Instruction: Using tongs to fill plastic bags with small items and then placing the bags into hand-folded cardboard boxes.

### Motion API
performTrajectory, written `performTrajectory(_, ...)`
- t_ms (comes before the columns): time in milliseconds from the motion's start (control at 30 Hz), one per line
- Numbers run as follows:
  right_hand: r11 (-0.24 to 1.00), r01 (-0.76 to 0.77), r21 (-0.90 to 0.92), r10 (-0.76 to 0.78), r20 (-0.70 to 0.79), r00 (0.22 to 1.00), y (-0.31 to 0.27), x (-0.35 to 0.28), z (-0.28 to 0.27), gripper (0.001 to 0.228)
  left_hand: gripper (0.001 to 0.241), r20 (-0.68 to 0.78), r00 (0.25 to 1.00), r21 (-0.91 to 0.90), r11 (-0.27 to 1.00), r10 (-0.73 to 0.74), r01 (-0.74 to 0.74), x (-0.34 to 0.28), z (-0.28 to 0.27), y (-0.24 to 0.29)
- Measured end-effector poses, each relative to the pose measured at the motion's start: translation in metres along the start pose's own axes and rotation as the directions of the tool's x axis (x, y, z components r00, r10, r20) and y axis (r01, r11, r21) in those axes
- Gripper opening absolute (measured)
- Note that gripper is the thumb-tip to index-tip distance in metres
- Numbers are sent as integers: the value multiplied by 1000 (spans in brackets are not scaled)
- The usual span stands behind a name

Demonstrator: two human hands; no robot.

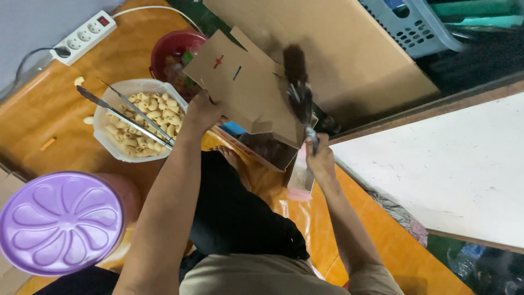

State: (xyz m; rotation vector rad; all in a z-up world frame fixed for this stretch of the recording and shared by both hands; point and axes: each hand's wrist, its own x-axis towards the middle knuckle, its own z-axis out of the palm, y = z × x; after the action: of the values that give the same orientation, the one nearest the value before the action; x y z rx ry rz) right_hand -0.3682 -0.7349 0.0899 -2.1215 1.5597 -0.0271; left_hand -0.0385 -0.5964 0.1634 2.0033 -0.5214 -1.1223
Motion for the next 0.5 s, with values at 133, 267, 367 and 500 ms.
performTrajectory(133,987,108,116,-125,154,980,-15,-22,-4,32,55,7,999,-85,995,44,-43,11,6,-17)
performTrajectory(267,998,-7,-59,13,100,995,47,21,17,46,55,4,999,114,993,32,-32,1,8,-11)
performTrajectory(367,960,-111,257,109,23,994,69,42,43,49,53,-13,998,160,986,56,-53,17,8,-20)
performTrajectory(500,791,23,612,-9,-26,1000,27,13,36,82,42,-3,998,161,985,57,-56,24,12,-24)
